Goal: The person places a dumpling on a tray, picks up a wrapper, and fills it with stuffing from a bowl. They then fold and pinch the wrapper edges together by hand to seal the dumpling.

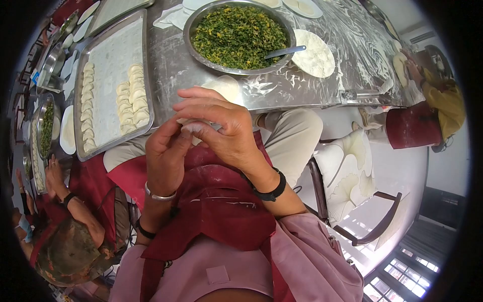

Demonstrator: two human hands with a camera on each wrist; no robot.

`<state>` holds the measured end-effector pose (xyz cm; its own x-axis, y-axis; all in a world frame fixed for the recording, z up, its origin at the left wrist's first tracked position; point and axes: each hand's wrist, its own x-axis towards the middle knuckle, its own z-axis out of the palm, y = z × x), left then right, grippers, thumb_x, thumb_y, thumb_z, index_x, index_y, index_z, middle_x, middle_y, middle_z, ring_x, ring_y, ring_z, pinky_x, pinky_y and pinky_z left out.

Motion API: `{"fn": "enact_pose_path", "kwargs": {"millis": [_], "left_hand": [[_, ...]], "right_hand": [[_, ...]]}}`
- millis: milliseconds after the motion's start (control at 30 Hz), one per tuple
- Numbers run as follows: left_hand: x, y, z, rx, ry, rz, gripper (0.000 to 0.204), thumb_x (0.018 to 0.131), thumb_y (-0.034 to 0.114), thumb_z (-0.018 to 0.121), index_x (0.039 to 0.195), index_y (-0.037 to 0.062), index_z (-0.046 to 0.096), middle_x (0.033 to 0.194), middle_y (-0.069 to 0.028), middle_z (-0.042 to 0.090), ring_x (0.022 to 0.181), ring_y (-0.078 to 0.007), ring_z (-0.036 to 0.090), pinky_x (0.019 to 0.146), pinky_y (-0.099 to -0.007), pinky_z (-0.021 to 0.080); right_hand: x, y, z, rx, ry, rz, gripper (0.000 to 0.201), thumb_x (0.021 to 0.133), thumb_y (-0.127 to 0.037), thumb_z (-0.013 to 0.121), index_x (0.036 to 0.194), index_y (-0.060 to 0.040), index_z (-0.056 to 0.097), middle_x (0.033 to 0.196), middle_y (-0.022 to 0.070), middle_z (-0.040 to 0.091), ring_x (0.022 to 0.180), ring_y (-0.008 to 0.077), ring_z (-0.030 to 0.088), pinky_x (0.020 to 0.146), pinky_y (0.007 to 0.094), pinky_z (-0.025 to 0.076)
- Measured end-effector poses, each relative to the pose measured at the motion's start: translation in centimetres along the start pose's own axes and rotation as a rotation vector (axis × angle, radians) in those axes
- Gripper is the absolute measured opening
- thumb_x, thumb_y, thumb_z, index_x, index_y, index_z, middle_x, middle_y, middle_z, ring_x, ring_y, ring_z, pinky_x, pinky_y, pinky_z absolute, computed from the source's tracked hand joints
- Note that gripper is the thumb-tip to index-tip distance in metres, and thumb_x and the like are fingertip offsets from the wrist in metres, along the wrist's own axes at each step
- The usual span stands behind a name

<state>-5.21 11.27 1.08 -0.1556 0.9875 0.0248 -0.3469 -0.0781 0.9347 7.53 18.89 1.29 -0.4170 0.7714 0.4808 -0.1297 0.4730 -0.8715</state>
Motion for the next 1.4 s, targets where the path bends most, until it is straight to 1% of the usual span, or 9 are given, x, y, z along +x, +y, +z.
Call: {"fn": "enact_pose_path", "kwargs": {"millis": [300, 600, 833, 933, 1033, 1133, 1233, 1300, 1400], "left_hand": [[-0.4, 0.1, -0.5, 0.102, -0.056, 0.01, 0.028, 0.096, 0.002, 0.057, 0.123, -0.0065, 0.058, 0.107, -0.0056, 0.064, 0.095, -0.0087, 0.058, 0.083, -0.0227, 0.047], [-0.6, 0.0, 0.1, 0.047, -0.004, 0.141, 0.034, 0.095, -0.001, 0.057, 0.129, -0.0061, 0.055, 0.104, -0.005, 0.065, 0.091, -0.0075, 0.059, 0.079, -0.0209, 0.049], [-0.9, 0.4, 0.1, 0.087, -0.025, 0.17, 0.033, 0.092, -0.004, 0.061, 0.125, -0.0062, 0.058, 0.105, -0.0079, 0.065, 0.091, -0.0096, 0.061, 0.08, -0.0227, 0.05], [-1.1, 0.5, 0.7, 0.113, 0.098, 0.133, 0.033, 0.091, -0.006, 0.061, 0.124, -0.0067, 0.058, 0.107, -0.0085, 0.065, 0.093, -0.0102, 0.061, 0.081, -0.0239, 0.051], [-0.7, 0.8, 1.0, -0.015, 0.066, 0.126, 0.036, 0.09, -0.005, 0.062, 0.126, -0.0067, 0.056, 0.108, -0.0085, 0.065, 0.1, -0.0122, 0.061, 0.087, -0.0264, 0.051], [-1.0, 0.1, 0.4, 0.02, 0.037, 0.143, 0.045, 0.089, -0.007, 0.062, 0.132, -0.0075, 0.051, 0.118, -0.0112, 0.062, 0.111, -0.0145, 0.058, 0.093, -0.0288, 0.05], [-1.1, -0.1, 0.2, -0.096, -0.044, 0.104, 0.05, 0.093, 0.003, 0.062, 0.138, -0.0088, 0.042, 0.129, -0.0149, 0.056, 0.12, -0.0187, 0.055, 0.098, -0.033, 0.048], [-1.2, 0.1, 0.1, -0.423, -0.044, -0.004, 0.054, 0.098, 0.017, 0.056, 0.141, -0.0095, 0.037, 0.134, -0.0169, 0.052, 0.122, -0.0215, 0.054, 0.101, -0.0359, 0.047], [-0.7, 0.6, 0.3, -0.597, -0.051, -0.115, 0.059, 0.103, 0.037, 0.042, 0.143, -0.0065, 0.035, 0.13, -0.0165, 0.054, 0.119, -0.0243, 0.055, 0.101, -0.0397, 0.046]], "right_hand": [[0.4, 0.2, -0.8, -0.089, -0.128, -0.133, 0.021, 0.072, 0.002, 0.072, 0.092, -0.0017, 0.072, 0.104, 0.0096, 0.073, 0.118, 0.0322, 0.06, 0.099, 0.0409, 0.048], [0.4, -1.6, 0.2, 0.024, -0.026, -0.001, 0.028, 0.07, -0.001, 0.075, 0.098, -0.0036, 0.074, 0.111, 0.0078, 0.072, 0.129, 0.033, 0.052, 0.096, 0.0383, 0.052], [0.4, -0.2, -0.6, -0.067, -0.161, -0.17, 0.036, 0.071, 0.0, 0.074, 0.107, -0.0048, 0.072, 0.115, 0.0094, 0.07, 0.13, 0.0342, 0.052, 0.098, 0.0397, 0.05], [0.2, -1.3, 0.9, 0.04, -0.01, -0.033, 0.035, 0.071, 0.001, 0.073, 0.105, -0.0042, 0.072, 0.115, 0.0094, 0.07, 0.13, 0.035, 0.051, 0.1, 0.0398, 0.048], [-0.1, -1.7, 1.4, 0.086, 0.092, 0.02, 0.034, 0.072, 0.001, 0.072, 0.106, -0.0035, 0.072, 0.116, 0.0101, 0.07, 0.132, 0.0358, 0.049, 0.1, 0.0401, 0.047], [-0.5, -1.0, 0.6, 0.007, -0.017, -0.077, 0.035, 0.077, -0.01, 0.072, 0.111, -0.0017, 0.07, 0.122, 0.013, 0.067, 0.135, 0.0369, 0.045, 0.102, 0.0419, 0.044], [-0.4, 0.5, -0.3, -0.08, -0.12, -0.163, 0.04, 0.08, -0.02, 0.072, 0.115, -0.0006, 0.068, 0.128, 0.0159, 0.063, 0.138, 0.0386, 0.041, 0.106, 0.0447, 0.039], [-0.1, 0.2, -0.4, -0.181, -0.128, -0.128, 0.041, 0.074, -0.006, 0.073, 0.115, -0.0035, 0.069, 0.128, 0.0138, 0.063, 0.136, 0.0378, 0.044, 0.105, 0.0445, 0.042], [0.3, -1.3, 1.2, -0.092, 0.123, -0.006, 0.038, 0.075, -0.006, 0.072, 0.113, -0.0038, 0.069, 0.126, 0.0137, 0.065, 0.135, 0.0391, 0.044, 0.106, 0.0458, 0.04]]}}
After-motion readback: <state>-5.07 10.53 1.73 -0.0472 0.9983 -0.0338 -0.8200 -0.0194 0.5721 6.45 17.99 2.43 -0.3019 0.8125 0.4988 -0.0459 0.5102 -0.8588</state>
